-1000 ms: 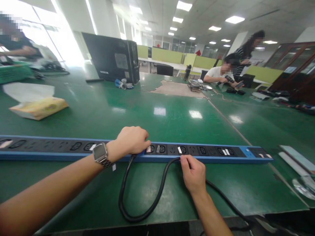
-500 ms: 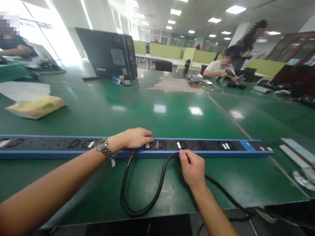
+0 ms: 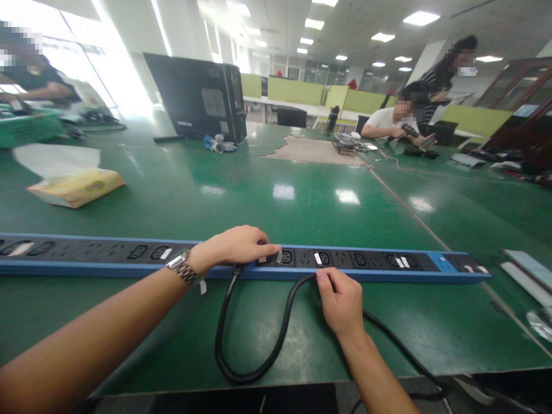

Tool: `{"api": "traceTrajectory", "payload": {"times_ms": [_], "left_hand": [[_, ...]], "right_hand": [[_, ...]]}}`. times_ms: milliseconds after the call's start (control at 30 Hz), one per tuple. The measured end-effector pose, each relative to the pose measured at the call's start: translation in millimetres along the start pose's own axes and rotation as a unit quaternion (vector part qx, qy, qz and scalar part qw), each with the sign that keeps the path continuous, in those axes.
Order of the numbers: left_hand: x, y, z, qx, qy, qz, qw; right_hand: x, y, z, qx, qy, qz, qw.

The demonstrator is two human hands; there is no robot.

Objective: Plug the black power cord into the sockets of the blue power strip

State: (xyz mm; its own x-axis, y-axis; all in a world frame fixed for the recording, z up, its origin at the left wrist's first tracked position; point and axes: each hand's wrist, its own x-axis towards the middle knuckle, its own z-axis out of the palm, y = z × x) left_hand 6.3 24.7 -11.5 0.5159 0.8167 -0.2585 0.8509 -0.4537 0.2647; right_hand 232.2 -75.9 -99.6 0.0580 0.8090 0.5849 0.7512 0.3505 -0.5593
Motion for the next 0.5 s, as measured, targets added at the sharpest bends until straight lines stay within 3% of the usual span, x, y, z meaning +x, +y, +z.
{"api": "traceTrajectory", "payload": {"times_ms": [200,400,500], "left_hand": [[1,6,13.9,0.044,0.094,-0.016,0.994],[5,5,19.7,0.058,0.118,-0.001,0.991],[3,6,20.4,0.055,0.121,-0.010,0.991]], "right_hand": [[-1,0,0,0.001,-0.005,0.016,1.000],[-4,4,-2,0.037,-0.010,0.042,0.998],[-4,4,-5,0.037,0.016,0.026,0.999]]}}
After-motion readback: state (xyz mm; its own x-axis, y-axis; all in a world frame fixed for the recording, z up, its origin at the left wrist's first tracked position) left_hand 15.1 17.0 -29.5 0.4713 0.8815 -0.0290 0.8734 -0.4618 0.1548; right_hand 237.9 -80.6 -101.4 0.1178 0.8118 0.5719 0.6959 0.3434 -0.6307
